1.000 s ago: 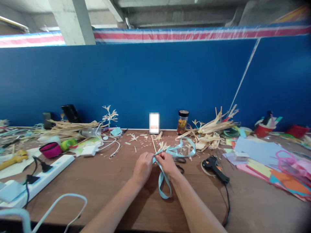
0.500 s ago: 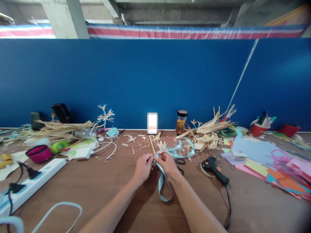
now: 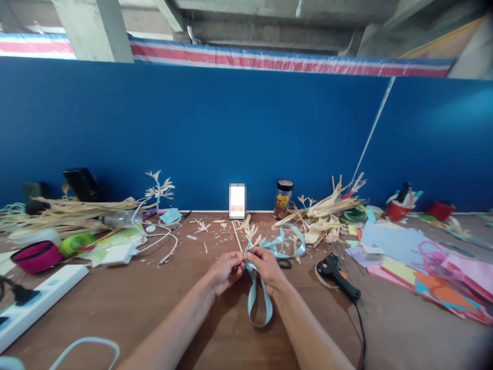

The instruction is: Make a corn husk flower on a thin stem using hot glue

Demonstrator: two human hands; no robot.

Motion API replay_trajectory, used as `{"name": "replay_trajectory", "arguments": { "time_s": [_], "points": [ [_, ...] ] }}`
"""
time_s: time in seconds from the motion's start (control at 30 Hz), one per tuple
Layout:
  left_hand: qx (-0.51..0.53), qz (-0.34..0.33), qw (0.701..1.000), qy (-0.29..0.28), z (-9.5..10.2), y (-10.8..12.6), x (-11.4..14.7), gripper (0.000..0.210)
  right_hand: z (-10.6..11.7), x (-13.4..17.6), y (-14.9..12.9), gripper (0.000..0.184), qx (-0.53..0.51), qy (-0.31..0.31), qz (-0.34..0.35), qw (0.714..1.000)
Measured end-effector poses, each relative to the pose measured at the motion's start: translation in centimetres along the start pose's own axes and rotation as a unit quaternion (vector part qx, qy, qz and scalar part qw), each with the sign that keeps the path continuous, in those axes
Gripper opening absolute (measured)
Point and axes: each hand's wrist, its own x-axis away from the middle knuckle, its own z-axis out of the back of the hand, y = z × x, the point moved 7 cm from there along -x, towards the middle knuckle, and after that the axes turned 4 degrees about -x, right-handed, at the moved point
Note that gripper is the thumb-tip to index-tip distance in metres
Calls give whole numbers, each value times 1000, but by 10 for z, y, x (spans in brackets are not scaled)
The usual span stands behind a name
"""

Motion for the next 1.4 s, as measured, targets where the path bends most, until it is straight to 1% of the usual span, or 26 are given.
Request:
{"name": "replay_trajectory", "arguments": {
  "time_s": [0.1,0.23,0.3,0.4,0.47,0.53,0.6,0.83,0.9,0.97,1.07,1.13,1.3,1.4],
  "points": [
    [28,5,1000,-7,-5,-1,0,11,3,-1,-3,25,10,17,17,1000],
    [42,-8,999,3,-9,0,0,11,7,-3,-4,25,27,34,41,998],
    [30,-31,999,26,-6,1,0,15,8,-4,-5,25,33,38,52,997],
    [-4,-74,993,90,1,2,2,22,7,-4,-6,24,40,44,68,996],
    [-6,-79,991,112,4,-1,3,22,6,-3,-8,23,47,49,78,995],
    [7,-71,992,106,4,-4,3,20,6,-2,-11,21,60,52,92,993],
    [25,-58,994,88,3,-6,3,17,4,0,-12,20,65,47,97,992],
    [99,-13,995,28,1,-8,4,7,-6,3,-5,24,-8,-2,43,999],
    [126,1,992,18,0,-9,6,7,-7,4,-4,24,-15,-6,34,999],
    [131,6,991,16,-2,-9,7,9,-7,4,-4,22,-19,-9,32,999],
    [108,-14,994,14,-3,-7,8,11,-8,3,-4,19,-25,-22,32,999],
    [81,-38,996,23,-2,-5,8,12,-8,3,-5,19,-25,-23,38,999],
    [35,-117,987,102,9,6,11,18,-1,2,-3,23,-24,12,22,999],
    [47,-154,981,105,11,13,15,11,0,2,0,24,-16,15,3,1000]
  ]
}}
